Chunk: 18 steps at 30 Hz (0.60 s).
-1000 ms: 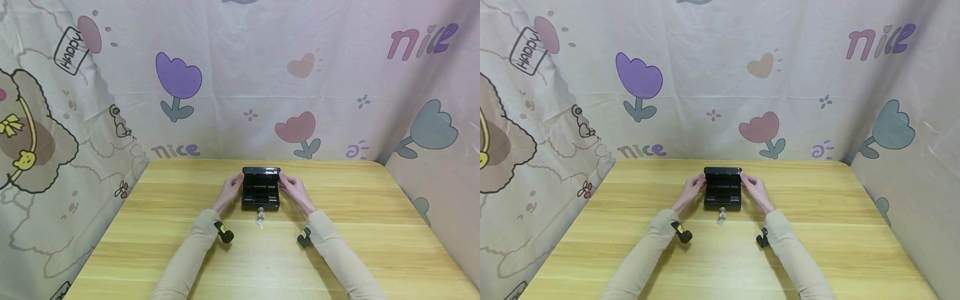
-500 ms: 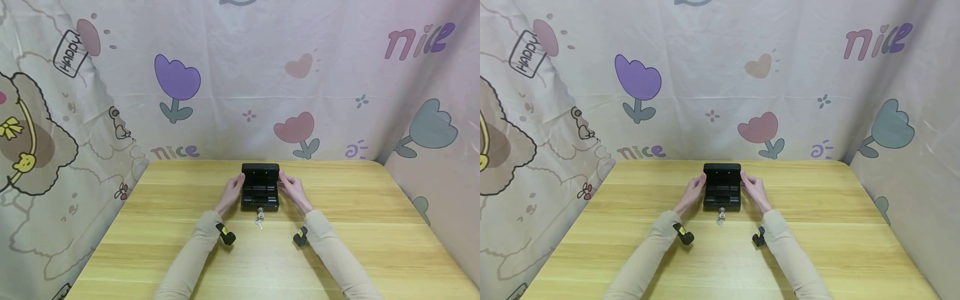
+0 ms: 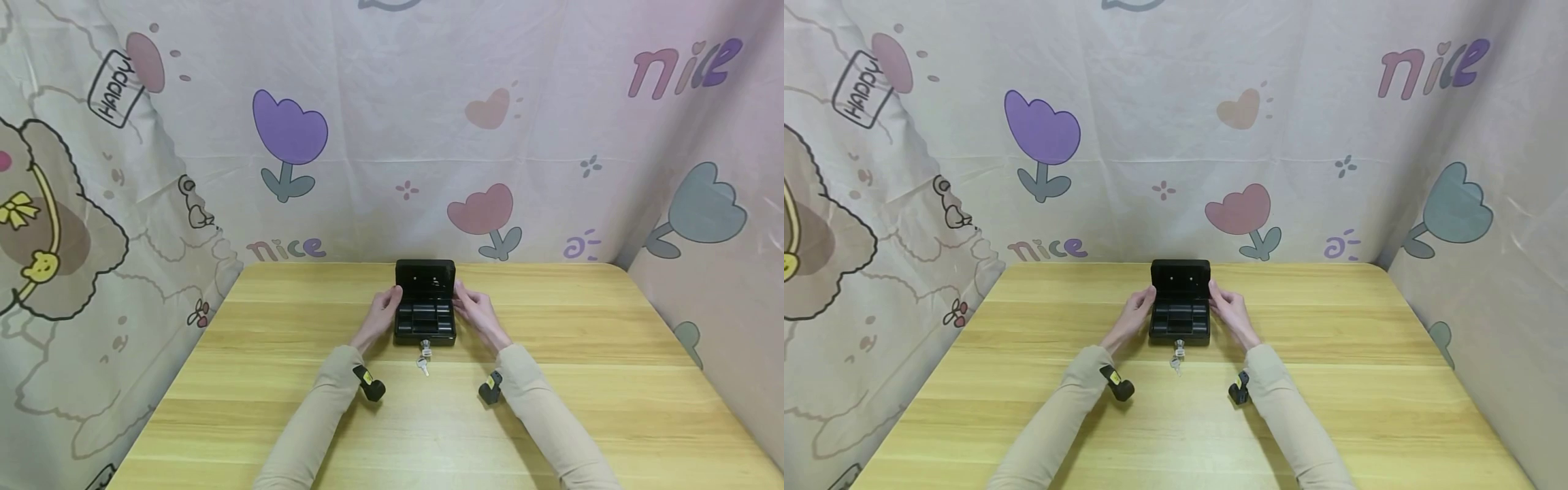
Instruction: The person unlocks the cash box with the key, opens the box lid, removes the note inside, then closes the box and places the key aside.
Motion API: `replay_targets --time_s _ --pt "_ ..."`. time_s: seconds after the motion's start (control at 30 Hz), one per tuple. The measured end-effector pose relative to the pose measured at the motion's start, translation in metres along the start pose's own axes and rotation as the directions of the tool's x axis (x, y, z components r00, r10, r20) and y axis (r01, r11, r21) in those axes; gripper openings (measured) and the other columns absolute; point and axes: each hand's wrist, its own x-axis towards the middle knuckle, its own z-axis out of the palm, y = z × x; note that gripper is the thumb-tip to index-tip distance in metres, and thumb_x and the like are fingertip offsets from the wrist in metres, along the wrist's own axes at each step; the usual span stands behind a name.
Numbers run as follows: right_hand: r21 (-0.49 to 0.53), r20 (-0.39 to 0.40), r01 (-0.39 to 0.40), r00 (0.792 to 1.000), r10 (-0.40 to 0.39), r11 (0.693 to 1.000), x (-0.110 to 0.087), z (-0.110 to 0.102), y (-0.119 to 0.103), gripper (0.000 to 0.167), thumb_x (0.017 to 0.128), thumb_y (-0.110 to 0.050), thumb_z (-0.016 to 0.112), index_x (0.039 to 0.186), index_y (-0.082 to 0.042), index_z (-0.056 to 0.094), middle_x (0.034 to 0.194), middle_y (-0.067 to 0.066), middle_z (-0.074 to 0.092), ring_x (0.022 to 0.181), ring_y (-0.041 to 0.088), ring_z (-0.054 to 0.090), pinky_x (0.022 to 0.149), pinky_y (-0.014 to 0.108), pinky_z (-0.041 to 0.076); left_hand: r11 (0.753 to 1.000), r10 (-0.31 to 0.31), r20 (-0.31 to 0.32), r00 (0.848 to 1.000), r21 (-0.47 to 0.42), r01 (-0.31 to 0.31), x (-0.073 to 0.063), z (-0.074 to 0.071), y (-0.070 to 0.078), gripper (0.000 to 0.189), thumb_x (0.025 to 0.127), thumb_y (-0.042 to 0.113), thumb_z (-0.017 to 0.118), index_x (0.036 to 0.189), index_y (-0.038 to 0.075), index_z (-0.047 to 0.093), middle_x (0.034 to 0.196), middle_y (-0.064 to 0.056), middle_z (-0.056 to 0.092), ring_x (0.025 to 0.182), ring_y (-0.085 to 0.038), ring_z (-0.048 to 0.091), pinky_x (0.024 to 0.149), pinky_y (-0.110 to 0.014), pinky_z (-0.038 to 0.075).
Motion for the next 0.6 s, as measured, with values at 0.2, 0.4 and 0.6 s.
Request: replay_targets --time_s 0.2,0.4,0.6 --pt "-0.001 0.017 0.012 1.0 -0.012 1.0 -0.002 0.0 0.0 0.072 0.104 -0.043 0.05 0.15 0.01 0.033 0.153 0.032 0.042 0.144 0.041 0.044 0.123 0.041 0.037 1.0 -0.019 -0.005 1.0 -0.014 0.019 0.001 0.001 -0.016 0.054 0.11 0.032 0.038 0.146 -0.008 0.045 0.155 -0.027 0.043 0.146 -0.039 0.039 0.126 -0.053 0.029" --pt "0.001 0.055 0.02 0.998 -0.02 1.0 -0.003 -0.003 0.001 0.074 0.104 -0.042 0.051 0.152 0.01 0.029 0.154 0.032 0.039 0.146 0.041 0.041 0.125 0.042 0.035 0.998 -0.051 0.017 0.999 -0.037 0.052 -0.003 0.0 -0.021 0.064 0.108 0.033 0.044 0.153 -0.009 0.028 0.16 -0.03 0.029 0.149 -0.044 0.032 0.127 -0.053 0.026" --pt "-0.011 0.047 0.032 0.998 -0.031 0.999 -0.008 -0.005 0.002 0.07 0.104 -0.033 0.055 0.154 0.008 0.027 0.157 0.03 0.035 0.146 0.043 0.039 0.125 0.044 0.035 0.993 -0.087 0.076 0.993 -0.078 0.093 -0.009 -0.006 -0.027 0.08 0.101 0.04 0.058 0.157 -0.004 0.022 0.162 -0.028 0.026 0.151 -0.042 0.03 0.128 -0.049 0.026"
